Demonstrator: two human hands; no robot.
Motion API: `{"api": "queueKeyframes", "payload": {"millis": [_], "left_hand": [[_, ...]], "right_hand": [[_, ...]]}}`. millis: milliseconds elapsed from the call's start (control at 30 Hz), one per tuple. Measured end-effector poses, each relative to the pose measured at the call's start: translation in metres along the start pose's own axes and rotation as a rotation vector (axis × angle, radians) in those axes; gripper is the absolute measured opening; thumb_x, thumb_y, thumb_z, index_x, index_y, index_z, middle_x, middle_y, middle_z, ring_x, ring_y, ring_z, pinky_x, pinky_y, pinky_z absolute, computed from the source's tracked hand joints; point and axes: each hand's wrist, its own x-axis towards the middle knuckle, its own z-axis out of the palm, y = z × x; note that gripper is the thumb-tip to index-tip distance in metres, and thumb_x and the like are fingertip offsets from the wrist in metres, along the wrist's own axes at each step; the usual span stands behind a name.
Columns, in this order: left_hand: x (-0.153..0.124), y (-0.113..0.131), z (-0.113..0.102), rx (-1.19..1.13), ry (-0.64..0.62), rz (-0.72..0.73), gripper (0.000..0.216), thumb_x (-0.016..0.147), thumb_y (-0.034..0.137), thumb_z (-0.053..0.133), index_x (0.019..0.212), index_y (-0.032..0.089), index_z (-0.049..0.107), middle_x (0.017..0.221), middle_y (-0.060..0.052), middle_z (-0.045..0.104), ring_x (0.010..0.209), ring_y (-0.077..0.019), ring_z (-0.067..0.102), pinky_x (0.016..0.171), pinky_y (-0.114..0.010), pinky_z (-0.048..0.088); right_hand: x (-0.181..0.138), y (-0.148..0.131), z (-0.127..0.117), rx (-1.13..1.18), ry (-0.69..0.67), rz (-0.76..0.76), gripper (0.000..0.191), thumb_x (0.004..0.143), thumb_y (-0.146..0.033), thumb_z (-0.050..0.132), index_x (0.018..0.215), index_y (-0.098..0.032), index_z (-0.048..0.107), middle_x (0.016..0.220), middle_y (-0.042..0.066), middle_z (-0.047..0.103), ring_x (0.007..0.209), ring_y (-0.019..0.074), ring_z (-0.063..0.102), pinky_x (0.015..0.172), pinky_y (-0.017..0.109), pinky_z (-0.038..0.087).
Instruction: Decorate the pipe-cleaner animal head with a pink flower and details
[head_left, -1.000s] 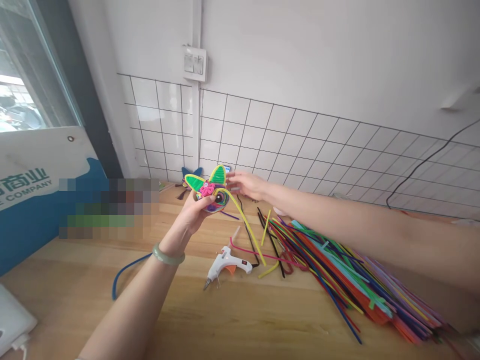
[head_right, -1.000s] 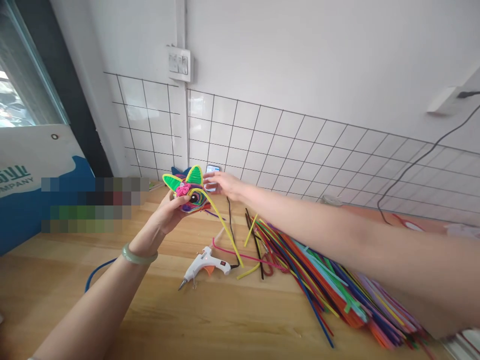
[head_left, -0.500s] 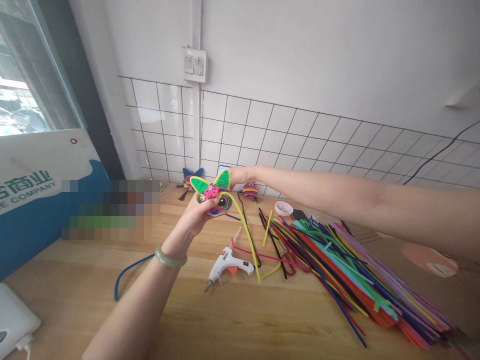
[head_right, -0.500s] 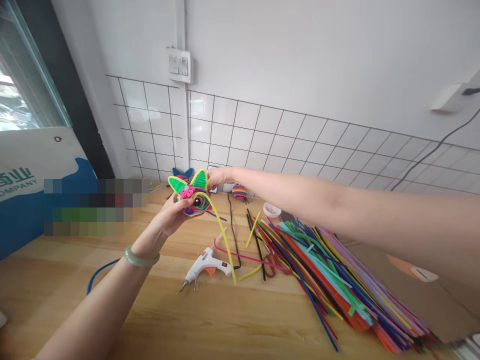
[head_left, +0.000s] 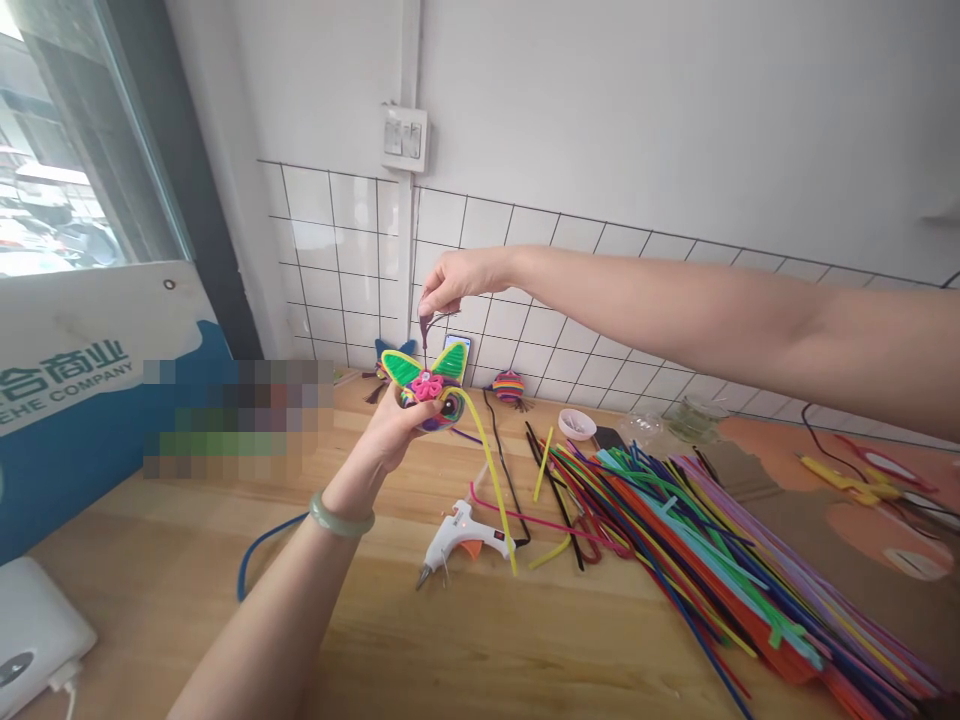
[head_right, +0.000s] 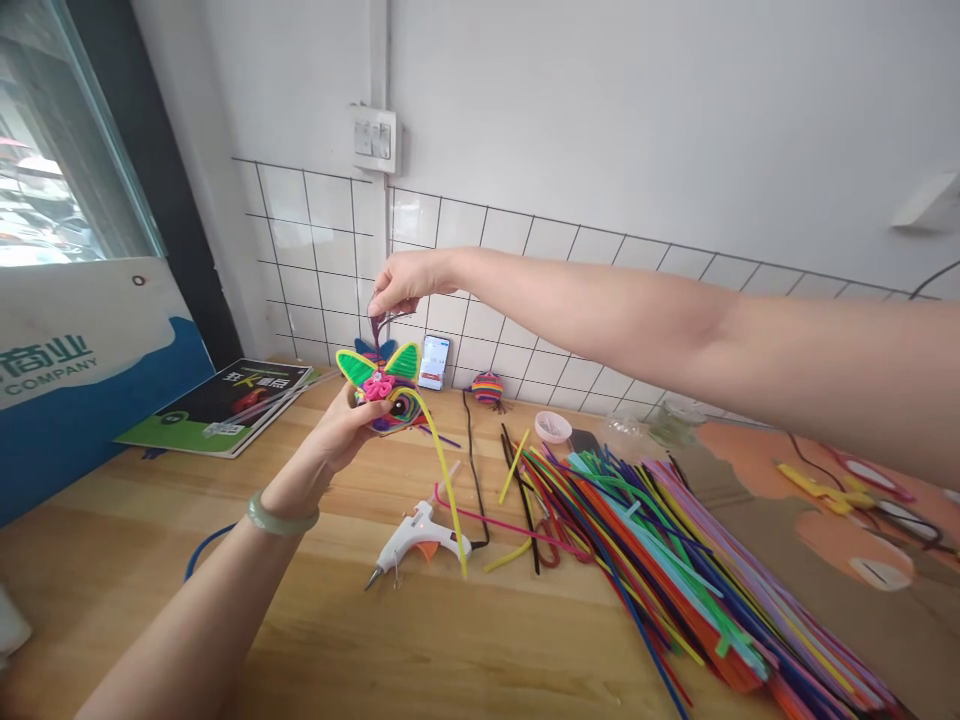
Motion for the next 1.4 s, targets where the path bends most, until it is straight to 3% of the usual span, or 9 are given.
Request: {"api": "queueKeyframes", "payload": {"millis": [233, 733, 1400], "left_hand": [[0.000, 0.003, 0.001, 0.030, -0.004, -0.012, 0.058, 0.058, 0.027, 0.084, 0.110, 0.021, 0.059, 0.107, -0.009, 0.070, 0.091, -0.0258, 0.068, 0.069, -0.032, 0.056], [0.000, 0.002, -0.001, 0.078, 0.028, -0.016, 0.058, 0.056, 0.027, 0.085, 0.107, 0.020, 0.058, 0.104, -0.010, 0.071, 0.085, -0.0240, 0.069, 0.066, -0.031, 0.057], [0.004, -0.001, -0.010, 0.107, -0.026, -0.121, 0.057, 0.059, 0.026, 0.085, 0.110, 0.020, 0.060, 0.110, -0.013, 0.071, 0.089, -0.0276, 0.070, 0.071, -0.040, 0.059]], "right_hand": [[-0.002, -0.004, 0.004, 0.028, -0.012, 0.022, 0.017, 0.079, -0.029, 0.076, 0.072, -0.014, 0.071, 0.056, -0.002, 0.053, 0.051, 0.0078, 0.046, 0.056, 0.025, 0.042], [-0.004, -0.002, -0.004, 0.025, 0.035, 0.063, 0.018, 0.072, -0.030, 0.080, 0.069, -0.014, 0.072, 0.060, 0.000, 0.061, 0.053, 0.0082, 0.051, 0.056, 0.024, 0.045], [0.002, 0.013, 0.002, -0.009, 0.010, 0.060, 0.014, 0.073, -0.026, 0.078, 0.067, -0.015, 0.070, 0.057, -0.001, 0.058, 0.053, 0.0086, 0.051, 0.055, 0.024, 0.045]]}}
